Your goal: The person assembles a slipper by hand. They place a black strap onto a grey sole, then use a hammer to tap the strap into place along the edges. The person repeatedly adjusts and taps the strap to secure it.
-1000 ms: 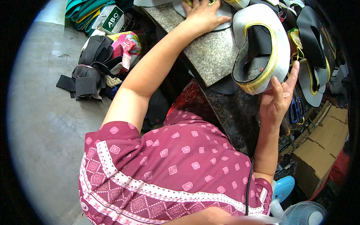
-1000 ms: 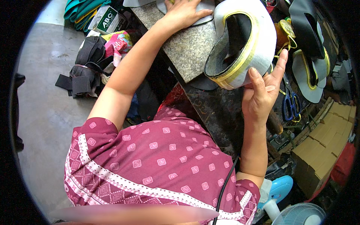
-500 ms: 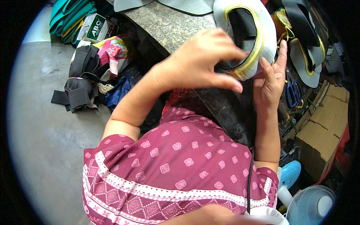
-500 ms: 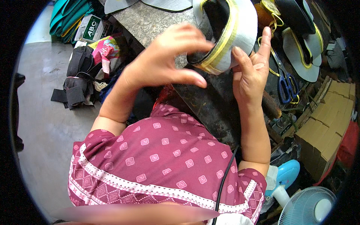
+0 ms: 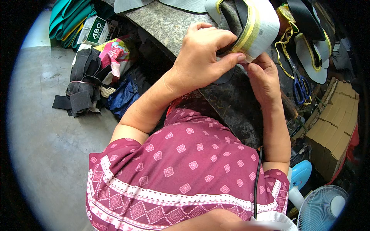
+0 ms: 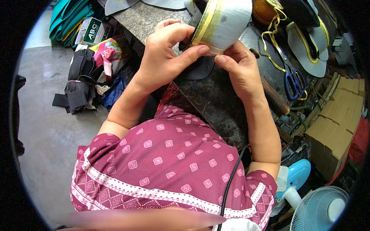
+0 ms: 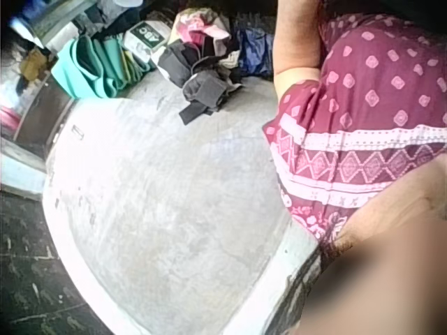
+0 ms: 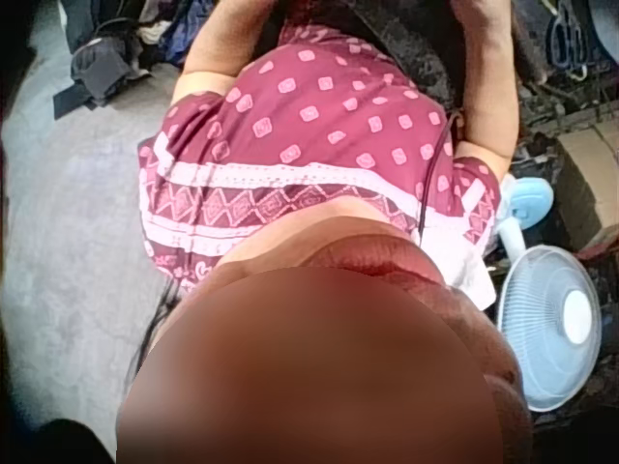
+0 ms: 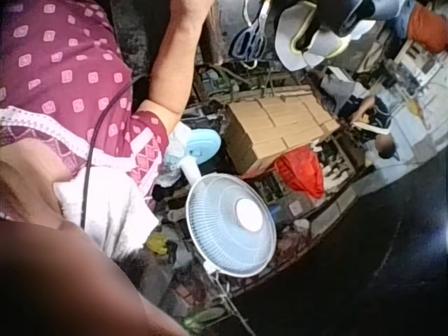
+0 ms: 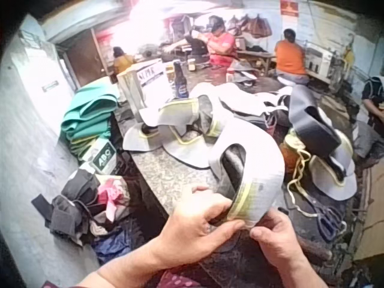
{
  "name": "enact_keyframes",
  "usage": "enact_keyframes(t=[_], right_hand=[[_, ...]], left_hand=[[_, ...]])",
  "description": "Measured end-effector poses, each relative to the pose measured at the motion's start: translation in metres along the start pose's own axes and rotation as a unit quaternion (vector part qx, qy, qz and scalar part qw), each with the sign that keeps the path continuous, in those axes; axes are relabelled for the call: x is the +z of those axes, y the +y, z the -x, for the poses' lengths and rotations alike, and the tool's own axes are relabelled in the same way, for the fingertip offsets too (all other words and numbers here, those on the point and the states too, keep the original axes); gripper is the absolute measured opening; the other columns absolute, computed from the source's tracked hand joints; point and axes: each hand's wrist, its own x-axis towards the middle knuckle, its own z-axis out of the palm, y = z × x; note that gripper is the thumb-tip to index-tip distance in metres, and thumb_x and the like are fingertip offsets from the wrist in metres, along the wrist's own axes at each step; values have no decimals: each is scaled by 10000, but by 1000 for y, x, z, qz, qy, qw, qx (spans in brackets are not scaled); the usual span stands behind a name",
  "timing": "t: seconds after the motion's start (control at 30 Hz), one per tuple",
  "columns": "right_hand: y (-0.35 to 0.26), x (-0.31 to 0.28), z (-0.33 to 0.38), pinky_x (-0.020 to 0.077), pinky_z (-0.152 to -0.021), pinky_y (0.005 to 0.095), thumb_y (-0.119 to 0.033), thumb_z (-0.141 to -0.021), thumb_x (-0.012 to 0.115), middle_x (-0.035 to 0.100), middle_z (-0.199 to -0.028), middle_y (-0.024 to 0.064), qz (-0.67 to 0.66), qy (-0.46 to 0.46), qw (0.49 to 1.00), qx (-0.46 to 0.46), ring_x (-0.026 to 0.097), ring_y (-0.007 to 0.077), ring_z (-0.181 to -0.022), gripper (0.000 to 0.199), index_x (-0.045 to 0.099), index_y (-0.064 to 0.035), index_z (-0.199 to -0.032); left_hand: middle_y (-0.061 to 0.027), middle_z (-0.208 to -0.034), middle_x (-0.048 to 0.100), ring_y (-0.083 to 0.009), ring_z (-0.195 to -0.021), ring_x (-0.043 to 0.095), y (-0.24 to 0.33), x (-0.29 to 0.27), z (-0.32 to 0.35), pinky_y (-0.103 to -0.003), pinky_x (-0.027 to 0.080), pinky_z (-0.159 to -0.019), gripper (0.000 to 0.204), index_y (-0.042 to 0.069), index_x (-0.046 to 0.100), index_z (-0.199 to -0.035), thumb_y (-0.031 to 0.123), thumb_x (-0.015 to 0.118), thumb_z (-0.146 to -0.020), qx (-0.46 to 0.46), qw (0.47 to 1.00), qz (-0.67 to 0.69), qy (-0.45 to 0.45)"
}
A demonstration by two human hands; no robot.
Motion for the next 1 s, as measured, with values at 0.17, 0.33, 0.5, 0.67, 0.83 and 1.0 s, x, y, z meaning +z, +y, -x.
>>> enact_keyframes(t=[0.17, 0.33, 0.5, 0.67, 0.83, 1.0], right_hand=[[0, 2, 2, 524, -937, 305, -71, -911, 730, 735, -1105, 79, 61, 22, 997, -38, 684, 148, -1004, 292, 678, 19, -1183], [2, 9, 5, 546, -905, 303, -53, -943, 698, 742, -1080, 98, 107, 93, 986, -87, 698, 151, -964, 228, 689, 32, -1155], [-30, 16, 8, 554, -864, 294, -106, -1015, 618, 742, -1062, 123, 145, 0, 988, -61, 684, 139, -874, 338, 595, 54, -1312], [-95, 2, 39, 534, -789, 286, -170, -906, 736, 736, -1060, 111, 517, 26, 851, -82, 673, 147, -914, 546, 578, -73, -1419], [-98, -30, 66, 510, -889, 413, -198, -769, 829, 641, -1065, 127, 759, 49, 643, 88, 628, 329, -1020, 510, 640, -57, -1221], [-66, -60, 86, 479, -935, 416, -174, -765, 817, 645, -1090, 107, 779, 66, 622, 37, 601, 337, -1089, 469, 622, -56, -1175]], left_hand=[[-74, -769, 665, -247, -686, 637, 10, -2, 0, -406, 480, -961, 176, 42, 694, -855, 149, 819, -790, -12, 999, -48, 17], [-124, -838, 680, -313, -760, 681, 24, 4, 8, -428, 545, -894, 236, 25, 689, -1001, 121, 792, -811, 60, 996, -50, 38], [-157, -890, 695, -344, -751, 676, 10, -18, -1, -413, 545, -646, 212, 33, 687, -1062, 125, 722, -874, 28, 993, -13, 110], [-131, -996, 676, -227, -822, 661, -45, -123, -23, -324, 514, -698, 269, 10, 623, -1138, 238, 599, -996, -103, 818, 554, 112], [-91, -893, 718, -173, -802, 669, -81, -115, -12, -319, 510, -689, 281, 39, 722, -1034, 303, 638, -986, -225, 690, 670, -156], [-143, -869, 741, -303, -815, 721, -65, -18, -3, -383, 559, -772, 306, -9, 712, -1109, 245, 680, -941, -187, 961, 35, -202]])
